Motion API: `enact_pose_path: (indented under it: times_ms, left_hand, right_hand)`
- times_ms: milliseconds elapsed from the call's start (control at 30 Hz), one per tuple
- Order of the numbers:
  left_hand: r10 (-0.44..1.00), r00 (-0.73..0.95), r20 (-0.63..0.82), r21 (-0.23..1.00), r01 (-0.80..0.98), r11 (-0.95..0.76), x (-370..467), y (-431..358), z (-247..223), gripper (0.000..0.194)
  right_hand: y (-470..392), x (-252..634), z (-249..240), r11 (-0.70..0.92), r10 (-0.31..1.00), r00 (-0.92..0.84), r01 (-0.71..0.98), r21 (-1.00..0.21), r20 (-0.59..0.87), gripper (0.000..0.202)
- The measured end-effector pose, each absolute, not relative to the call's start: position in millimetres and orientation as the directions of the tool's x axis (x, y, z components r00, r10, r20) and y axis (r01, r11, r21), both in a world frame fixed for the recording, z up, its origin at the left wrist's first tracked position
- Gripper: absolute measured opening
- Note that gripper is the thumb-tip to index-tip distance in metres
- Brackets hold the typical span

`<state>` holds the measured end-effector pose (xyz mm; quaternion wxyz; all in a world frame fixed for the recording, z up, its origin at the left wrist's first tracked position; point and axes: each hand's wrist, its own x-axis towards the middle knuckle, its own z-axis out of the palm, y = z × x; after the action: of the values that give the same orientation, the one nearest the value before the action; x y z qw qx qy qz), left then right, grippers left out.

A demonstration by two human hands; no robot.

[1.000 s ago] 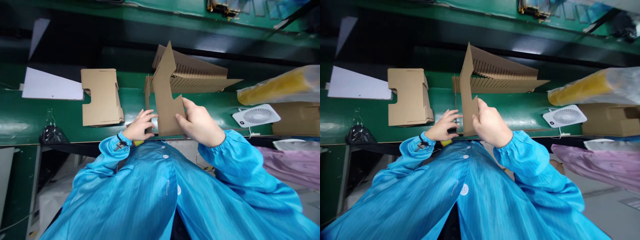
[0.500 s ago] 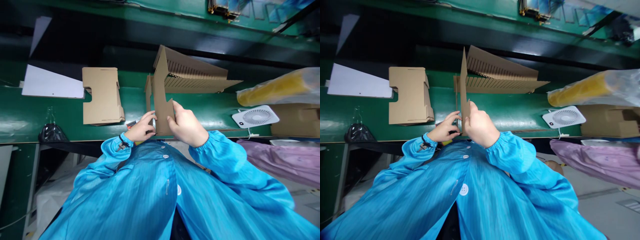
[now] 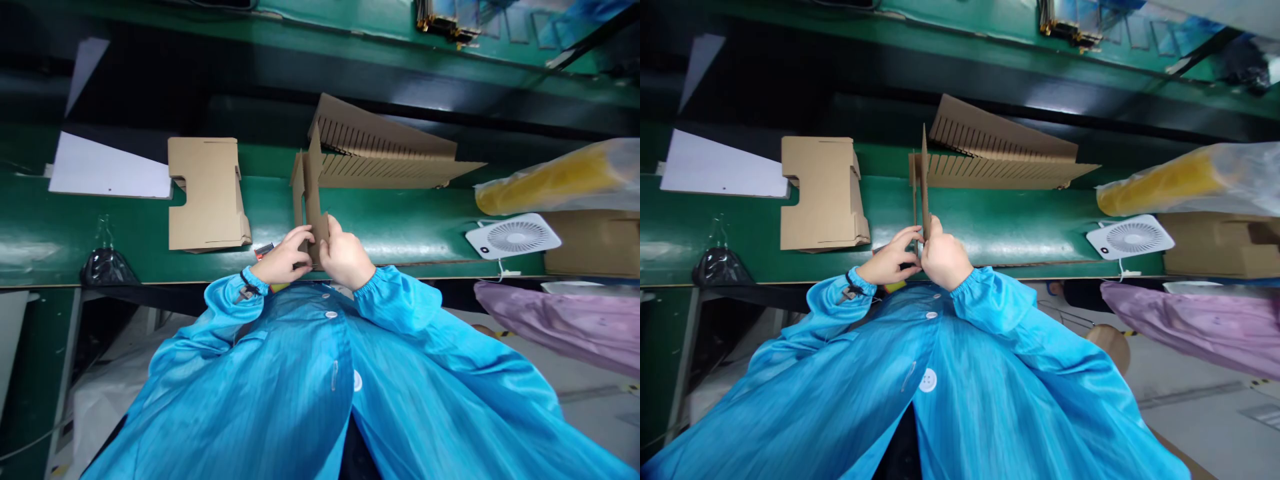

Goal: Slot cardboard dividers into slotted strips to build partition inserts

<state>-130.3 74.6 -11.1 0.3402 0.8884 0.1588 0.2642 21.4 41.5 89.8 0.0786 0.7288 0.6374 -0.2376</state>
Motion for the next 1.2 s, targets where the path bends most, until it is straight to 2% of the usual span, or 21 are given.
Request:
enact_pose_path:
  times_ms: [167,500,1000,1200]
  left_hand:
    - [0.472,0.811,0.346,0.694,0.117,-0.710,-131,74,-12,0.012]
    - [0.478,0.810,0.341,0.689,0.131,-0.713,-128,75,-10,0.012]
    - [0.475,0.805,0.356,0.689,0.118,-0.716,-127,77,-9,0.012]
    - [0.491,0.804,0.335,0.701,0.136,-0.700,-127,78,-8,0.010]
  right_hand:
    - [40,24,89,-0.183,0.891,0.075,0.962,-0.203,-0.448,0.062]
    - [45,25,95,-0.148,0.874,0.078,0.983,-0.110,-0.480,0.062]
    - [48,30,93,-0.139,0.903,0.028,0.963,-0.230,-0.428,0.059]
    - [46,22,85,-0.130,0.884,0.048,0.981,-0.144,-0.465,0.061]
